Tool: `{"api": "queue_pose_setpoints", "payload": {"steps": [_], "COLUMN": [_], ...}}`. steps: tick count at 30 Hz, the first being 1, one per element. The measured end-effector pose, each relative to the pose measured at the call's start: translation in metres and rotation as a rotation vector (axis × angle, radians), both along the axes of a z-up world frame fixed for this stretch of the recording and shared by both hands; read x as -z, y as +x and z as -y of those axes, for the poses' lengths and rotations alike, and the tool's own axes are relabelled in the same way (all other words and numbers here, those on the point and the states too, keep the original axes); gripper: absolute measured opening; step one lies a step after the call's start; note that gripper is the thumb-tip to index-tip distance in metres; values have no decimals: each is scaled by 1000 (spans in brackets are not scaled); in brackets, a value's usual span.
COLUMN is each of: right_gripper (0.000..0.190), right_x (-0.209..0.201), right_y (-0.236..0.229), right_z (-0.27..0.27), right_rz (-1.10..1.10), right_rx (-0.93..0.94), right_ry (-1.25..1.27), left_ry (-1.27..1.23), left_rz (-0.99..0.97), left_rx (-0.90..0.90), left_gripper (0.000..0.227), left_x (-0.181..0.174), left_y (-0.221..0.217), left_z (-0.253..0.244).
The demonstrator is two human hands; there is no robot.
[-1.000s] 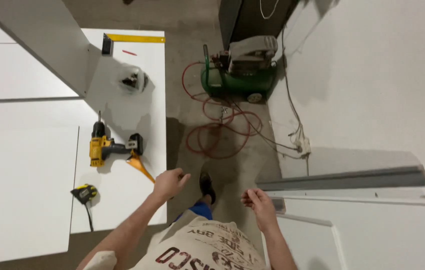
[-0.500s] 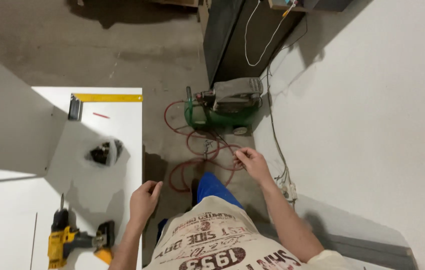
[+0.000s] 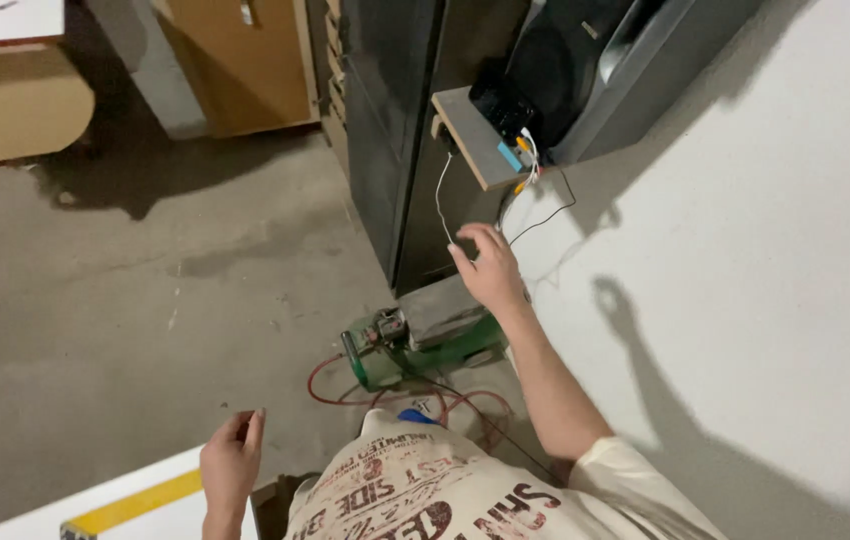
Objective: The person measures the dimensions of white cabinet panels using a tape measure. They also interact with a smartphone placed on a shelf and handle a power drill resting on the cabinet surface.
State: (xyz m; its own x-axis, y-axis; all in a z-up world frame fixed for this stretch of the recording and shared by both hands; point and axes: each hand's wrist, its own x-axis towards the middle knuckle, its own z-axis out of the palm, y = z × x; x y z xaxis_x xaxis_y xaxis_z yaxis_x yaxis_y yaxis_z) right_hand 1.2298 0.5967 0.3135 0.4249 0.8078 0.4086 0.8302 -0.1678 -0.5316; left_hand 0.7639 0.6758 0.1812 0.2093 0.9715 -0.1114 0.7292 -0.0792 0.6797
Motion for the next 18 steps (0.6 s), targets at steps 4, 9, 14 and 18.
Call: {"api": "queue_pose_setpoints", "payload": {"steps": [4,9,14,18], "right_gripper": [28,39,39,36], "right_x": [-14,-18,-8,-14], "right_y": [38,63,65,61], "right_z": [-59,-100,-127,-142], "right_rz": [135,245,245,262], "right_rx": [154,373,637,750], "right_ry": [92,104,60,79], "left_ry": [-39,-139,-52,-53], "left_rz": [-73,-14,7,-5], "left_rx": [73,149,513,709], "left_gripper": [32,32,29,30], "left_x": [-10,-15,-10,3], "left_y": [41,126,213,268], "left_z": [-72,-169,-257,-329]}}
